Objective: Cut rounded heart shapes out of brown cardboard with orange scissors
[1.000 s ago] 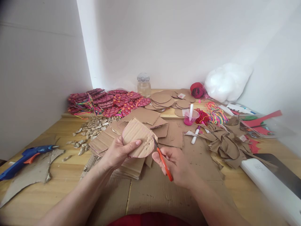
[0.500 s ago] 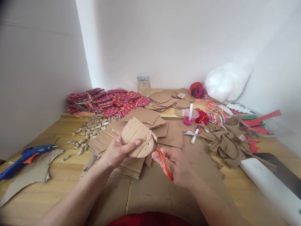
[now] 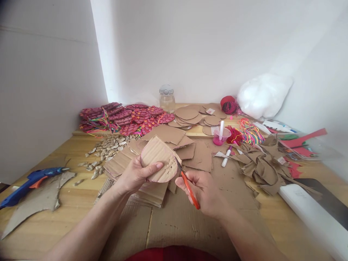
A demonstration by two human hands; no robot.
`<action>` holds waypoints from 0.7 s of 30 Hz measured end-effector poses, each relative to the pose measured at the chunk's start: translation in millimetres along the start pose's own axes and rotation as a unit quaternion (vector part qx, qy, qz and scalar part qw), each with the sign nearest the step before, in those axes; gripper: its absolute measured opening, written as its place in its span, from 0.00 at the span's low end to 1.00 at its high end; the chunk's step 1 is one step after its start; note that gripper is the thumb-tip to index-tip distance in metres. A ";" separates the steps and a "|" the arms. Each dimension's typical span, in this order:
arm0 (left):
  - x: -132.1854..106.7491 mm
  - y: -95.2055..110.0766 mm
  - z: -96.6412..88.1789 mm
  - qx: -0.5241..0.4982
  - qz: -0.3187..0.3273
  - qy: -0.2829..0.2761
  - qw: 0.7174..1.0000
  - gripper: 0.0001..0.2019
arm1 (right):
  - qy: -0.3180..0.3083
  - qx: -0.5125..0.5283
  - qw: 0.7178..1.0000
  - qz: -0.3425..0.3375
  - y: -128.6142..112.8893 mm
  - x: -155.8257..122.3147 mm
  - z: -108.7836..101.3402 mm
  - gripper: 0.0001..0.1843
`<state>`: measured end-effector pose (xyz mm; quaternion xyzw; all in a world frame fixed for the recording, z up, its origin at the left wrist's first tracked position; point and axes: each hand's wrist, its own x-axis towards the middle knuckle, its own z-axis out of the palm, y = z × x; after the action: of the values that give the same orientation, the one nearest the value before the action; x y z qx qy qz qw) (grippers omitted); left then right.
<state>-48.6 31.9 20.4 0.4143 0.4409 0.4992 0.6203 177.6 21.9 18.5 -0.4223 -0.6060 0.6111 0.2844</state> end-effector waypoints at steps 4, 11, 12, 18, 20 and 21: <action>-1.5 -0.7 1.2 0.041 -0.005 -0.021 0.999 0.17 | -0.009 0.007 1.000 0.005 -8.9 -0.1 1.3 0.33; -0.4 1.8 1.3 0.062 -0.010 -0.009 0.998 0.19 | -0.013 0.032 0.999 0.017 -5.1 0.3 2.0 0.33; -0.3 2.3 1.3 0.062 -0.010 -0.007 0.998 0.19 | -0.013 0.034 0.999 0.016 -3.6 0.0 1.8 0.33; -0.5 1.6 -1.1 0.061 -0.005 -0.015 0.998 0.19 | -0.014 0.025 1.000 0.005 3.6 -2.0 -0.8 0.29; -0.4 1.1 -2.6 0.059 -0.003 -0.017 0.998 0.19 | -0.019 0.023 1.000 0.004 3.9 -1.2 -1.5 0.29; -0.2 1.1 -3.3 0.057 -0.002 -0.017 0.998 0.20 | -0.021 0.023 1.000 0.002 3.8 -0.6 -1.9 0.30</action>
<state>-52.0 32.0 20.5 0.4563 0.4585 0.4648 0.6046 180.2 22.0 15.0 -0.4044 -0.5964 0.6343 0.2801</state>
